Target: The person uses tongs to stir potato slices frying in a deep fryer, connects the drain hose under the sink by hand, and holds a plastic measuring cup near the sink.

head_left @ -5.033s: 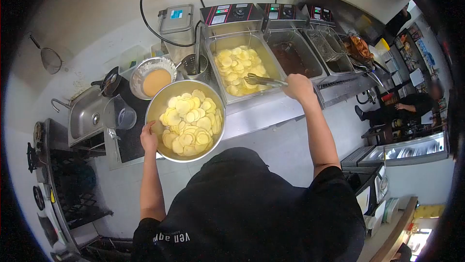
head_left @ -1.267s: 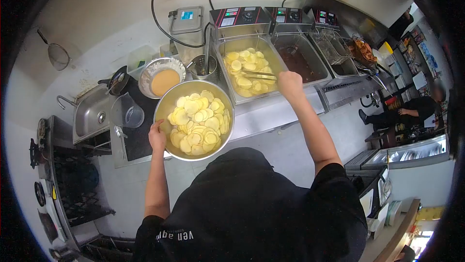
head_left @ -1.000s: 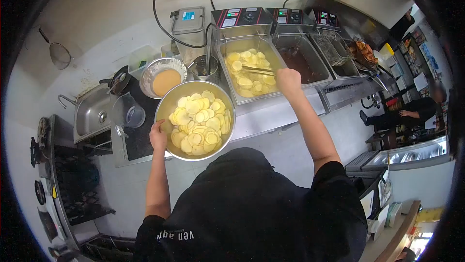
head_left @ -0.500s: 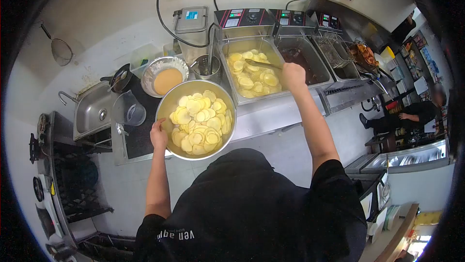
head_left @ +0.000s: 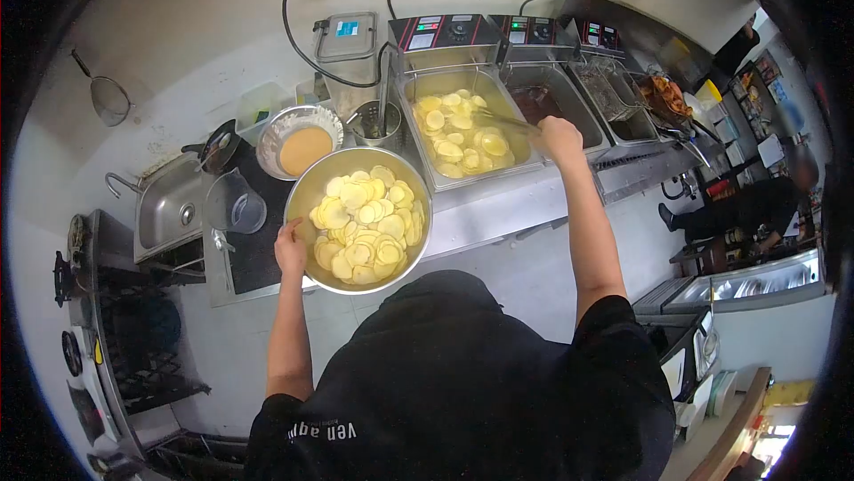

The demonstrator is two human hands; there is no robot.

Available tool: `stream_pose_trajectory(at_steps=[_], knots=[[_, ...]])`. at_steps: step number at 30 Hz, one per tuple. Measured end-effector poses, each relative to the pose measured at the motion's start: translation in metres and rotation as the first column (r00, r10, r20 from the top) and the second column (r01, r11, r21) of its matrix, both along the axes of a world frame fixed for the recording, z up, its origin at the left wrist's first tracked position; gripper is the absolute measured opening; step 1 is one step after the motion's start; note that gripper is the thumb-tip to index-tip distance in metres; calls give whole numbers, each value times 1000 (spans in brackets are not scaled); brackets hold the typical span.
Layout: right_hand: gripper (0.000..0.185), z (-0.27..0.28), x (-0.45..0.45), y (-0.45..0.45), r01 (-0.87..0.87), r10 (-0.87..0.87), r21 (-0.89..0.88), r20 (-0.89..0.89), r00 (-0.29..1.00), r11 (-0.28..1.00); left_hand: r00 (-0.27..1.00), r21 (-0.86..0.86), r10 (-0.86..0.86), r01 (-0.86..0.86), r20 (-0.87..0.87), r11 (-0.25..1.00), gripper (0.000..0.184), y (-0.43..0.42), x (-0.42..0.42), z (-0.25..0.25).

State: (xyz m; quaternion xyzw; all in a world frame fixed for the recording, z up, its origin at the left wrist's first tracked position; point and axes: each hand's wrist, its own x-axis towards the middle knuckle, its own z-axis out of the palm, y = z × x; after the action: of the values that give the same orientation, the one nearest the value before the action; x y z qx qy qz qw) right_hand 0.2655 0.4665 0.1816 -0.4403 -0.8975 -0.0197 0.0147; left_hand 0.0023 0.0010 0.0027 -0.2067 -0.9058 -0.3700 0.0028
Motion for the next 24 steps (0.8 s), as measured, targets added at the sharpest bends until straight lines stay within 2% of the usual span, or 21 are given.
stream_pose_trajectory(at_steps=[4,6,9,10,12,13,15,19,21,22,24], knots=[[35,-30,7,-2,72,-65,82,-79,995,994,1000,30,-11,11,21,999,36,-2,-1,-4],[29,-32,9,-26,82,-86,-98,-42,995,992,1000,35,-10,10,6,999,34,-3,-4,-10],[30,-33,20,-38,54,-54,-165,4,999,985,1000,-17,-3,3,5,1000,35,-1,-4,-8],[30,-16,22,-47,58,-58,-166,5,998,984,1000,-19,-7,7,5,1000,35,-1,-4,-6],[31,18,34,-61,27,-17,-299,36,999,954,1000,-15,-13,13,18,1000,35,-1,-2,-3],[31,14,39,-57,40,-30,-301,37,999,953,999,-18,-26,27,20,999,35,-1,-3,-5],[36,-2,47,-42,81,-81,-122,2,997,989,1000,9,-30,30,-3,1000,35,-2,-5,-9],[35,-37,41,-35,117,-120,-118,-20,993,986,998,-25,-45,46,42,999,34,-3,-6,-7],[33,-47,36,-42,-16,12,-180,-21,1000,984,999,-1,-52,52,1,999,38,-3,-5,-7],[33,-37,34,-50,-10,6,-182,-22,1000,983,998,-4,-58,58,0,998,38,-3,-4,-7],[30,-14,37,-59,-5,-14,-304,-62,998,953,998,2,-53,53,-31,999,36,-3,-4,-9]])
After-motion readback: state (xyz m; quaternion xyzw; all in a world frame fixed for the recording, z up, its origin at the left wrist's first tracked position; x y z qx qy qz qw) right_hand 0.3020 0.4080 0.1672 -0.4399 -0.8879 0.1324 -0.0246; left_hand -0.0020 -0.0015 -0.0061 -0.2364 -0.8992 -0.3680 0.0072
